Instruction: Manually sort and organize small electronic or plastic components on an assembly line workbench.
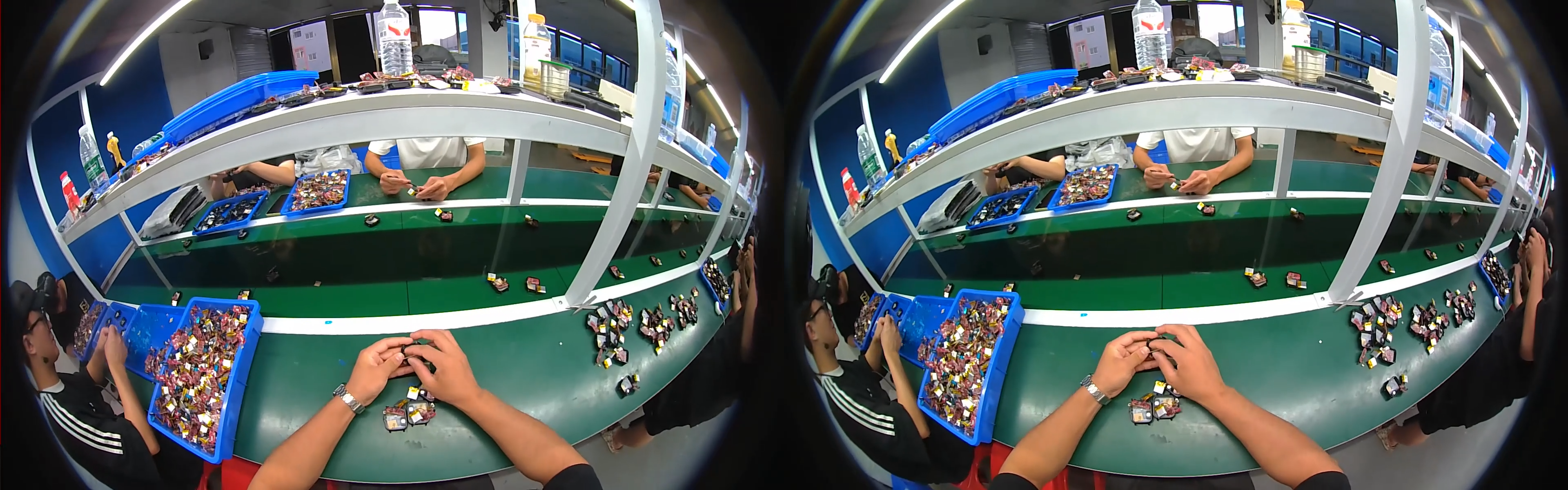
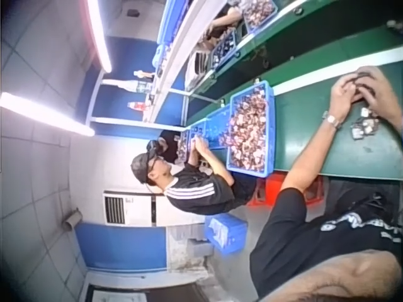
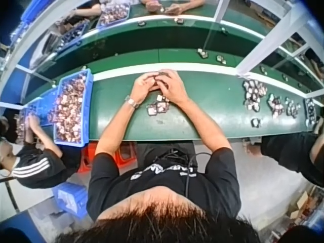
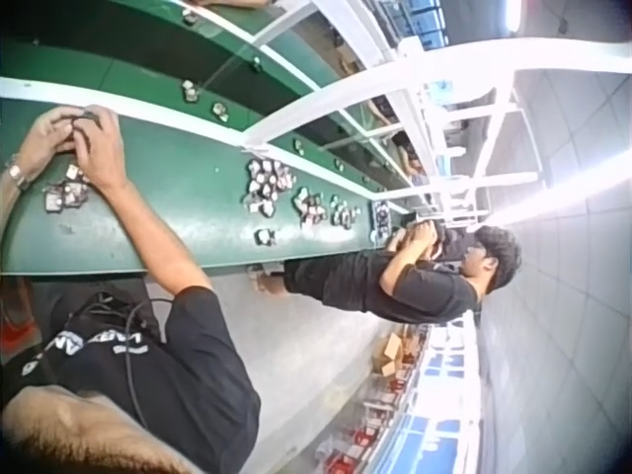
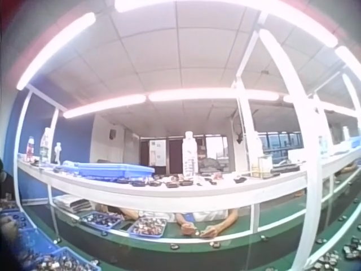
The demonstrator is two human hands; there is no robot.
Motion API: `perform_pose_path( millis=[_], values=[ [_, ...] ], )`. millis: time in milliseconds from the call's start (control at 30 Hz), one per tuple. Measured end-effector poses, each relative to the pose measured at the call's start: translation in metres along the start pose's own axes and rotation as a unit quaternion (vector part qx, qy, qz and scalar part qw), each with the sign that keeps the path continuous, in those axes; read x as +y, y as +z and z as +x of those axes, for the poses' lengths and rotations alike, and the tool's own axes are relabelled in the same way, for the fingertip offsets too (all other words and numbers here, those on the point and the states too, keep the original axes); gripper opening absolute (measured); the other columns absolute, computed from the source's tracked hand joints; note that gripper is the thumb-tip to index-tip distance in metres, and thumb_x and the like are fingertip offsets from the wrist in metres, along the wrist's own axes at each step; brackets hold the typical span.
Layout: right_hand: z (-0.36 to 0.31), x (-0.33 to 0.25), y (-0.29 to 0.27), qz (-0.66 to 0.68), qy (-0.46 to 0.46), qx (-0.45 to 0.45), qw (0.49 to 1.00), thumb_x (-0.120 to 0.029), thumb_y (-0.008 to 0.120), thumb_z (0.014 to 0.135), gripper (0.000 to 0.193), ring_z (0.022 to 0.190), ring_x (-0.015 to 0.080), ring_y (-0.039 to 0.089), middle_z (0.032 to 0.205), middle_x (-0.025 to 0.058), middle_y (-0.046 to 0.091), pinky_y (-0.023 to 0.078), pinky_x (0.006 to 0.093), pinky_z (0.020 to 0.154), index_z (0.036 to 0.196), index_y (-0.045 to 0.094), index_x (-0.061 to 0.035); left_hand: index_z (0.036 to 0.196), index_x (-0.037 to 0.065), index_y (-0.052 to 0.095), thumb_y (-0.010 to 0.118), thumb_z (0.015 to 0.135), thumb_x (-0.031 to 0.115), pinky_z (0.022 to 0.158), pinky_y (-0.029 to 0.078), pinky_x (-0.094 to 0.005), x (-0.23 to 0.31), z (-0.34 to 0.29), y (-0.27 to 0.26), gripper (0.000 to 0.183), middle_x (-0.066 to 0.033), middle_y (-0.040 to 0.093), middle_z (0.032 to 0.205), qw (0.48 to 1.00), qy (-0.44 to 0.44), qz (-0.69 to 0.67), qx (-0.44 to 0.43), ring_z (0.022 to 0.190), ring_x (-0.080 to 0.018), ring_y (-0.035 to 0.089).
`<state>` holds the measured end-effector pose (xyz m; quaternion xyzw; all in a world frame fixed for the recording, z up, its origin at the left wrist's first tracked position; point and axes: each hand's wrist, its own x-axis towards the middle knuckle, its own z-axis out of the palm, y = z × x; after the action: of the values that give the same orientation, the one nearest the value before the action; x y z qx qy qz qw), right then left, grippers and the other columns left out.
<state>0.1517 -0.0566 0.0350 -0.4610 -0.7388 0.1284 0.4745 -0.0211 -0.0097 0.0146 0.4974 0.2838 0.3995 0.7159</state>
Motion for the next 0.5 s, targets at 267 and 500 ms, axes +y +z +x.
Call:
perform_pose_path(
  millis=[267, 500],
  values=[
    [0.0016, 0.0011, -0.0011, -0.069, -0.055, 0.075, 0.993, -0.003, 0.071, 0.075, 0.011, 0.086, 0.0234, 0.061, 0.098, 0.0046, 0.060, 0.054, 0.0331, 0.067, 0.084, 0.066, -0.0062, 0.129, -0.004, 0.049, 0.047, 0.099, 0.002, 0.095, 0.055, -0.0382, 0.0037, -0.0007, 0.0031, 0.030, -0.0163, 0.061, 0.122, 0.999, -0.030, 0.007, -0.008, 0.110, -0.0232, 0.063],
    [0.0021, -0.0022, 0.0017, -0.069, -0.063, 0.063, 0.994, -0.006, 0.071, 0.076, 0.012, 0.086, 0.0235, 0.061, 0.095, 0.0050, 0.059, 0.054, 0.0335, 0.067, 0.088, 0.066, -0.0067, 0.128, -0.003, 0.050, 0.049, 0.099, 0.003, 0.095, 0.056, -0.0380, 0.0001, -0.0006, -0.0029, 0.031, -0.0157, 0.062, 0.120, 1.000, -0.022, 0.002, -0.013, 0.109, -0.0232, 0.064]
  ],
)
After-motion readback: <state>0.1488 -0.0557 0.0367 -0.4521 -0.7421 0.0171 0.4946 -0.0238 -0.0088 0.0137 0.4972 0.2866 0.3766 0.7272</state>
